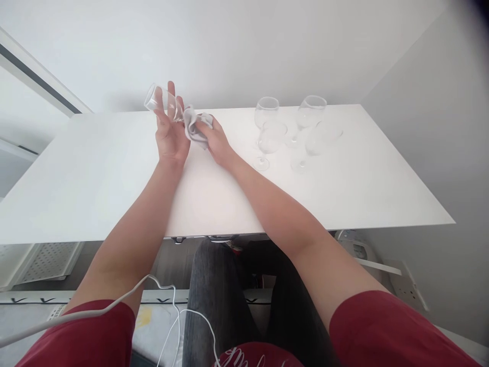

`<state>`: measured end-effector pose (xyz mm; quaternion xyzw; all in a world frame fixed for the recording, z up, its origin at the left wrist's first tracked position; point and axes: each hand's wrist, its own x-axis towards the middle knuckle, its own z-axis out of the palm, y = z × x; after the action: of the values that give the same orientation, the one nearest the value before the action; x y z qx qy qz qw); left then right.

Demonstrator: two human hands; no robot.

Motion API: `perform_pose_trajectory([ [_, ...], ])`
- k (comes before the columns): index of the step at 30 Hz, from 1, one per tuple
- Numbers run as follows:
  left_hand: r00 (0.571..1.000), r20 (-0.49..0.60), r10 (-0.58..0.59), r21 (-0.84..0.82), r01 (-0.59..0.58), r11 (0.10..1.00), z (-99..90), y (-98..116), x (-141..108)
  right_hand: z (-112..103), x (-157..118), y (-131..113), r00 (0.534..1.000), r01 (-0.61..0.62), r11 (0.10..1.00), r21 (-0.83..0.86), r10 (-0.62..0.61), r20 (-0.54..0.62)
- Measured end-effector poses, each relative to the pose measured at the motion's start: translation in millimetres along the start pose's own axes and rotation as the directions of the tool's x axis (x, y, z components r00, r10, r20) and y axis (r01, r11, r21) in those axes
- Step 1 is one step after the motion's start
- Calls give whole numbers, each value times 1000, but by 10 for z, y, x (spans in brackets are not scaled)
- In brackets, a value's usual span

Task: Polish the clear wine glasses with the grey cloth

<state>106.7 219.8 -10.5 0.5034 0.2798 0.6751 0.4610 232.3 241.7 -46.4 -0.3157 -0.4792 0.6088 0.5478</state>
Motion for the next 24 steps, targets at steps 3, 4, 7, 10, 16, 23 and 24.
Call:
perform_pose_trajectory([
  [3,999,50,-16,-116,22,993,-7,-22,12,34,-55,-4,991,134,988,-74,-134,4],
  [4,998,59,-29,-153,38,988,-11,-22,16,33,-70,-9,988,152,981,-117,-152,8],
  [7,995,84,-47,-255,67,965,-34,-17,29,14,-82,-24,992,120,987,-109,-116,44],
  [10,989,142,-45,-330,91,940,-66,-27,42,11,-70,-42,991,7,997,77,-17,131],
  [16,995,91,-43,-194,60,979,-105,-36,56,67,-117,-78,993,100,993,-55,-104,-59],
  [23,998,-64,-5,-132,-4,991,-135,-38,77,9,-61,-84,965,136,986,101,-109,-238],
  [24,999,-53,0,-108,-5,994,-121,-47,67,15,-60,-92,990,90,980,179,-69,-120],
])
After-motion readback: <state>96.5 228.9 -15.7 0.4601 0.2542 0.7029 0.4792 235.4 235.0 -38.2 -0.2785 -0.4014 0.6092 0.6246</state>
